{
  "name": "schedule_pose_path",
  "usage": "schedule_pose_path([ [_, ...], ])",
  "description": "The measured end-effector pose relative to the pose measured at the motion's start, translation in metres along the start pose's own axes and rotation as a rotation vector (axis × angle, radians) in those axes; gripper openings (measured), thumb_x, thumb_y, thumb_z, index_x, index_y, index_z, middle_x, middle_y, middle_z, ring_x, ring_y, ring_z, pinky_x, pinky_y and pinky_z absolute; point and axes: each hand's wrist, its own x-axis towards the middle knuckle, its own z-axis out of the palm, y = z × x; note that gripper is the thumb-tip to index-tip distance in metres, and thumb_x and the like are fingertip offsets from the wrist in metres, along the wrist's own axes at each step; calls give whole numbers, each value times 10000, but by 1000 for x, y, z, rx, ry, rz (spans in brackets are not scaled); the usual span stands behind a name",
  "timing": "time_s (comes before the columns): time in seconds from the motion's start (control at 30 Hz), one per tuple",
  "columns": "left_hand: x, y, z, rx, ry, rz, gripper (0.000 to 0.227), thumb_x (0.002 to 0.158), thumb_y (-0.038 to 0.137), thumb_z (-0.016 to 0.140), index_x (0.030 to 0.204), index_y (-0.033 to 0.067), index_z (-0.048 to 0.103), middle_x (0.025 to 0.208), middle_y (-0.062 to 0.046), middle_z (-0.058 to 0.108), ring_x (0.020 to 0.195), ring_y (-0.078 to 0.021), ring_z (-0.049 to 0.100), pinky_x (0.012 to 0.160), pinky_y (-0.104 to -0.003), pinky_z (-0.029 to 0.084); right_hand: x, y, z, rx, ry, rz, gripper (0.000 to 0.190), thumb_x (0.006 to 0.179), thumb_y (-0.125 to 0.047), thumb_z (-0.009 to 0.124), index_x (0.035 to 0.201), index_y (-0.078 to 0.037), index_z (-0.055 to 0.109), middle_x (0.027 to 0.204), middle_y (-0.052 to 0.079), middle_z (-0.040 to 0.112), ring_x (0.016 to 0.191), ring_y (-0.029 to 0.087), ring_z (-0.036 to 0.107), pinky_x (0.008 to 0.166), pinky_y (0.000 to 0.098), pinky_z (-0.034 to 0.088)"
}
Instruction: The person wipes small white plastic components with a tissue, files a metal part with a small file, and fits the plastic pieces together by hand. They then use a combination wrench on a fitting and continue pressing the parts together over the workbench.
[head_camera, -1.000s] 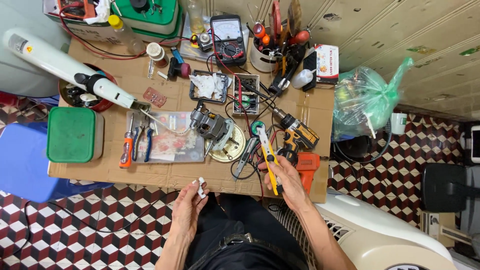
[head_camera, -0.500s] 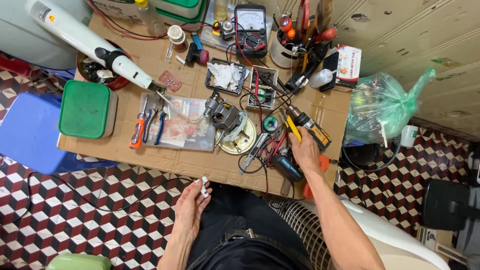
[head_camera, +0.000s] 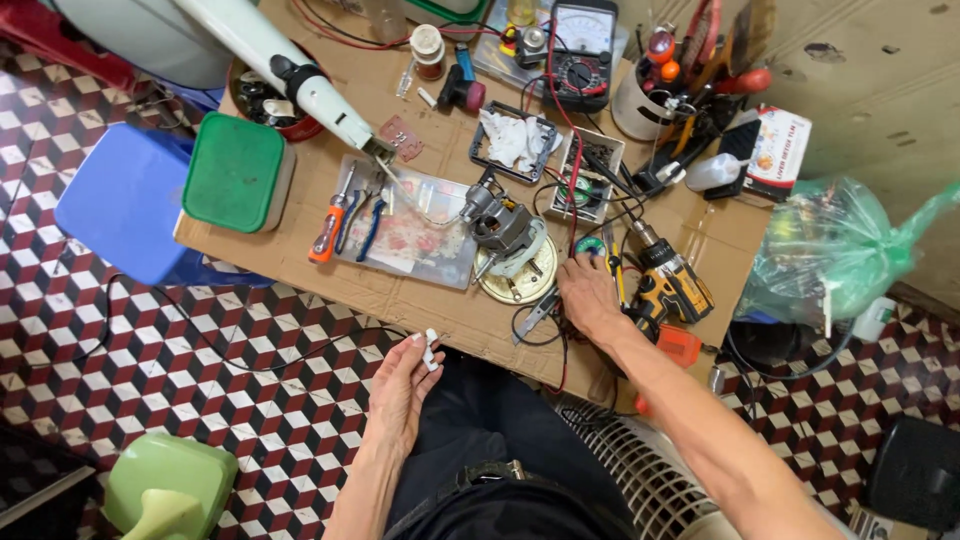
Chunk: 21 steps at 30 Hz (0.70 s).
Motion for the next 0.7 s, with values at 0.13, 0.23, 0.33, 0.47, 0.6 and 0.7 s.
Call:
schedule_pose_path([
  [0.13,1,10,7,81,20,81,323,923,235,692,1178,43,641,1075,-53,732,964,-159,701,874,-308,573,3,10,-11,-107,-10,-162,256,748,-76,691,1004,-69,702,991,90,637,1041,276,583,885,434,439],
  [0.23,1,17,9,187,29,212,330,939,213,700,1199,18,640,1046,-65,723,974,-126,687,879,-278,553,5,14,-19,-190,-165,-231,208,779,-103,680,985,-122,706,1013,83,634,1081,263,572,917,424,423],
  [0.33,3,23,13,298,0,352,322,939,155,721,1200,-16,638,1063,-64,709,977,-120,663,877,-263,527,-6,20,-32,-166,-178,-341,314,740,-58,672,1053,-84,679,1011,102,633,1027,284,588,846,419,458],
  [0.47,4,30,22,313,-40,430,307,932,124,708,1203,1,631,1121,-63,725,1062,-106,646,918,-238,501,-38,20,-63,87,-303,-239,288,814,-119,662,1085,-31,622,832,154,657,853,362,644,719,469,510],
  [0.6,-1,40,37,322,-102,526,283,940,91,701,1196,3,620,1169,-76,687,1136,-128,647,990,-249,519,-76,-7,-140,485,-513,384,399,906,-347,701,1244,-142,649,812,180,712,763,363,688,699,455,522],
  [0.7,0,36,42,215,-218,588,264,959,65,681,1198,-2,591,1224,-79,667,1200,-136,620,1042,-262,505,-142,8,-97,776,-414,639,416,898,-367,716,1246,-143,674,867,166,749,795,300,741,728,396,548],
])
